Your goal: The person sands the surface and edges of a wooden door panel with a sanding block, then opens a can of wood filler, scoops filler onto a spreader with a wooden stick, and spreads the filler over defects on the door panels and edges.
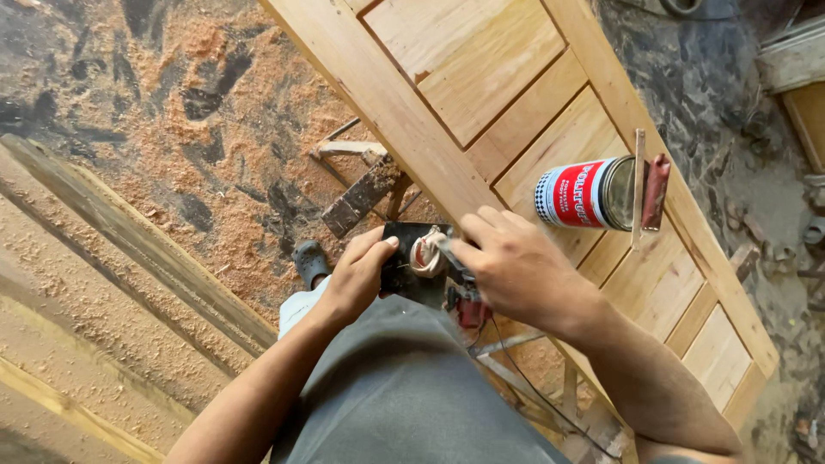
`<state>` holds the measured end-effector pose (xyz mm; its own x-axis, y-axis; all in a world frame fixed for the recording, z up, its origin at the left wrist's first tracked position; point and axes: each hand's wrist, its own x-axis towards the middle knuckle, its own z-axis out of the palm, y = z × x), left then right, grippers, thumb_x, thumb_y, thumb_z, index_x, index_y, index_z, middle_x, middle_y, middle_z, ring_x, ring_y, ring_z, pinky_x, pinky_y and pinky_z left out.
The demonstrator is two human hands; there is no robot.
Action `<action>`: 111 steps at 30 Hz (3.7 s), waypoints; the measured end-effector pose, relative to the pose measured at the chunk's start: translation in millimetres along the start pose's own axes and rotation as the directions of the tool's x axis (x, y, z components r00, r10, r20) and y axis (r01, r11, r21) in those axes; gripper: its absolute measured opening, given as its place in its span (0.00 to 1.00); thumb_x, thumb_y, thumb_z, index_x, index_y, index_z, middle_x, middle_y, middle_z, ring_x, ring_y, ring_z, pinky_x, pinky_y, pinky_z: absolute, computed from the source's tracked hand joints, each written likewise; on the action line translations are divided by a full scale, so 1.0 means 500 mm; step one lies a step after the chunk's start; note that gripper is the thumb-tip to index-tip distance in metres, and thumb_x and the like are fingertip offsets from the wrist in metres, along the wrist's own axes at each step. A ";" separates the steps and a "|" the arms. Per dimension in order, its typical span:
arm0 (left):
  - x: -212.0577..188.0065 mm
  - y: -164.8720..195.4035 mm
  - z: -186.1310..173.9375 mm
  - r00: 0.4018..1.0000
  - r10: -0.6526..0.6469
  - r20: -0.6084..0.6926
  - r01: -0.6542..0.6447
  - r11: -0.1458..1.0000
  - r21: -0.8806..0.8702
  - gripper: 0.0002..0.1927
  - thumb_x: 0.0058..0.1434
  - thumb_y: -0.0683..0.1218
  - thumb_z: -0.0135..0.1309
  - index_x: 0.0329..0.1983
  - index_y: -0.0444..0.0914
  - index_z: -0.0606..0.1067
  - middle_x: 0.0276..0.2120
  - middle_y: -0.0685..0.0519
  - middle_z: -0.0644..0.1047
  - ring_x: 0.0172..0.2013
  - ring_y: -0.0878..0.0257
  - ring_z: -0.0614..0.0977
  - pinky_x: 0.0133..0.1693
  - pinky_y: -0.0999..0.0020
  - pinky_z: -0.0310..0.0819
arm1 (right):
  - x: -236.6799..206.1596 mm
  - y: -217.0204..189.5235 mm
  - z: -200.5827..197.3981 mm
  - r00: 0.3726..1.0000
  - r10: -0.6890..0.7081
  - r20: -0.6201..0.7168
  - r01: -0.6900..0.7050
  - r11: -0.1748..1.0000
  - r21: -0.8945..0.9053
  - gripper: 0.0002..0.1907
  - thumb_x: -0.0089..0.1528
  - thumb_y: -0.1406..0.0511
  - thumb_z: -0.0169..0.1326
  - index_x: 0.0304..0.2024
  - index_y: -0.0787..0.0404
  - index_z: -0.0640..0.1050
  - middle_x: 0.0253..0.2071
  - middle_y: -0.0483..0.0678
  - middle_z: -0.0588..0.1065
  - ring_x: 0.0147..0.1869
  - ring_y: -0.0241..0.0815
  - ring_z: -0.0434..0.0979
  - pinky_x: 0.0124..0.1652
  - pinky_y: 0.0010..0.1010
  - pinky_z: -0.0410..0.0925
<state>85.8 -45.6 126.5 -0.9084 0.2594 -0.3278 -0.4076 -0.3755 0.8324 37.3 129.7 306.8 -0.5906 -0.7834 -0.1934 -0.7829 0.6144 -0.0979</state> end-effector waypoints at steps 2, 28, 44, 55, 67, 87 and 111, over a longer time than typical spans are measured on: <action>0.005 0.004 0.000 0.999 0.046 0.004 -0.046 0.999 -0.001 0.14 0.69 0.46 0.44 0.33 0.33 0.74 0.20 0.55 0.71 0.17 0.67 0.70 0.18 0.70 0.63 | 0.001 0.007 -0.001 0.994 -0.109 0.006 0.107 0.984 0.143 0.14 0.53 0.70 0.55 0.42 0.63 0.79 0.37 0.51 0.73 0.43 0.49 0.73 0.42 0.40 0.70; 0.224 0.086 0.098 0.999 -0.035 0.031 0.031 0.991 0.128 0.12 0.68 0.45 0.45 0.43 0.33 0.76 0.23 0.57 0.73 0.19 0.70 0.71 0.20 0.73 0.64 | -0.012 0.230 -0.019 0.990 0.112 -0.083 -0.093 0.973 0.210 0.14 0.54 0.74 0.50 0.42 0.65 0.80 0.36 0.51 0.72 0.43 0.49 0.73 0.43 0.40 0.69; 0.316 0.198 -0.058 0.965 -0.033 0.261 -0.046 0.955 0.293 0.15 0.67 0.46 0.46 0.48 0.30 0.76 0.31 0.53 0.79 0.32 0.67 0.75 0.36 0.71 0.71 | 0.117 0.169 -0.030 0.928 0.353 -0.121 -0.322 0.921 0.219 0.09 0.54 0.75 0.53 0.36 0.64 0.80 0.33 0.49 0.72 0.40 0.47 0.73 0.37 0.38 0.70; 0.347 0.200 -0.065 0.940 -0.152 0.305 0.106 0.981 0.163 0.17 0.67 0.46 0.47 0.51 0.30 0.75 0.36 0.58 0.78 0.36 0.72 0.75 0.38 0.77 0.70 | 0.139 0.154 -0.052 0.914 0.384 -0.132 -0.340 0.902 0.267 0.14 0.54 0.78 0.49 0.39 0.65 0.79 0.33 0.49 0.72 0.40 0.45 0.73 0.37 0.35 0.72; 0.356 0.223 -0.003 0.901 -0.142 0.410 0.104 0.988 0.115 0.16 0.69 0.45 0.44 0.50 0.29 0.76 0.32 0.55 0.79 0.32 0.70 0.76 0.35 0.75 0.71 | 0.100 0.189 -0.076 0.921 0.371 -0.118 -0.340 0.914 0.222 0.15 0.53 0.81 0.47 0.38 0.67 0.80 0.30 0.47 0.70 0.34 0.42 0.69 0.30 0.33 0.67; 0.360 0.248 0.000 0.929 -0.097 0.357 0.069 0.993 0.092 0.16 0.69 0.45 0.44 0.51 0.30 0.76 0.27 0.57 0.76 0.23 0.72 0.72 0.25 0.75 0.65 | 0.109 0.236 -0.085 0.936 0.297 -0.191 -0.277 0.953 0.126 0.16 0.52 0.79 0.49 0.41 0.67 0.81 0.34 0.50 0.73 0.39 0.45 0.72 0.35 0.37 0.67; 0.407 0.266 0.029 0.925 -0.023 0.379 0.013 0.999 0.029 0.15 0.69 0.43 0.44 0.50 0.29 0.76 0.30 0.56 0.77 0.27 0.73 0.73 0.28 0.77 0.68 | 0.096 0.269 -0.113 0.937 0.224 -0.268 -0.173 0.964 0.202 0.05 0.61 0.73 0.53 0.38 0.67 0.80 0.35 0.53 0.73 0.39 0.46 0.72 0.37 0.33 0.70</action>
<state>-151.8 -29.8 177.0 -0.7960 0.5857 -0.1529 -0.4162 -0.3461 0.8408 -107.2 169.3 339.3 -0.7813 -0.6214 0.0587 -0.6132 0.7467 -0.2578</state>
